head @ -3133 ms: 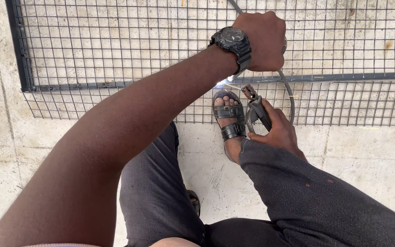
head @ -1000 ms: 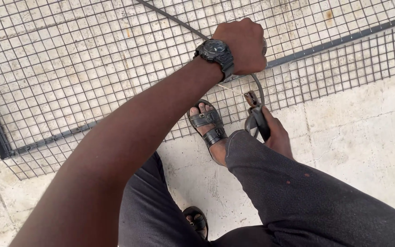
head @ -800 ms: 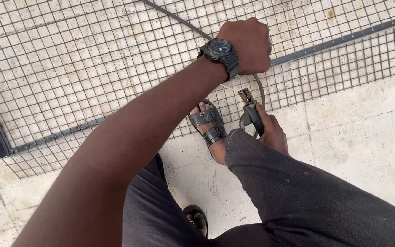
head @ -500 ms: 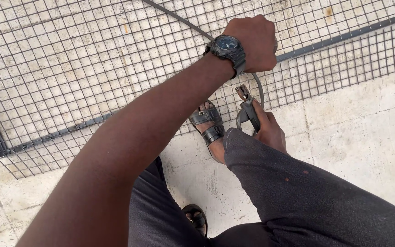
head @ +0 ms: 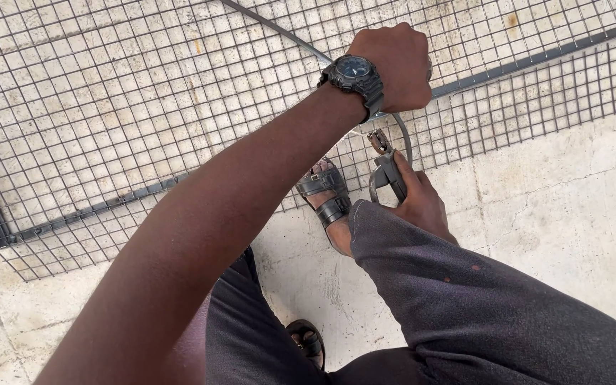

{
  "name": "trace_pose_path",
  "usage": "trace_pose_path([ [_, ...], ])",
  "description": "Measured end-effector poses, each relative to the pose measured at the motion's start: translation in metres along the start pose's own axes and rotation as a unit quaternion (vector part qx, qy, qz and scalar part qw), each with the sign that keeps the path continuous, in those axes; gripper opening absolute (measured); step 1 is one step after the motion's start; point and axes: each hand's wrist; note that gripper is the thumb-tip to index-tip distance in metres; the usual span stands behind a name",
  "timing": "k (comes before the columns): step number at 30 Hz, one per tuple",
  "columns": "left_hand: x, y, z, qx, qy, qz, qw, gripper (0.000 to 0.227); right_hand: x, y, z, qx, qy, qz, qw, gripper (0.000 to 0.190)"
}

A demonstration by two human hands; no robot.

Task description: Welding a wire mesh grid onto a rectangular metal frame using an electrode.

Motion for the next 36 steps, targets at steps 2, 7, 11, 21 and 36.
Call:
trace_pose_path([
  [2,0.000,0.000,-0.001,-0.002,0.001,0.003,1.000,0.023,-0.002,0.005,-0.006,-0.008,0.003,0.007,1.000,0.119],
  [7,-0.003,0.002,-0.003,-0.013,-0.010,-0.007,1.000,0.020,-0.011,0.014,-0.034,-0.029,0.017,0.020,0.999,0.121],
  [11,-0.003,0.003,-0.005,-0.010,0.001,0.007,1.000,0.020,-0.013,0.013,-0.043,0.016,0.069,-0.013,0.997,0.119],
  [21,-0.004,0.006,-0.003,-0.010,0.001,0.005,1.000,0.021,-0.009,0.015,-0.034,0.016,0.086,-0.019,0.996,0.117],
  [36,0.004,0.000,-0.001,-0.006,-0.012,-0.004,1.000,0.020,0.001,0.006,-0.026,0.042,0.090,-0.028,0.995,0.114],
])
Point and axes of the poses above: each hand's wrist, its own y-axis towards the middle knuckle, its own x-axis out of the back of the hand, z = x × y, and after that the axes turned 14 degrees about x, right-handed
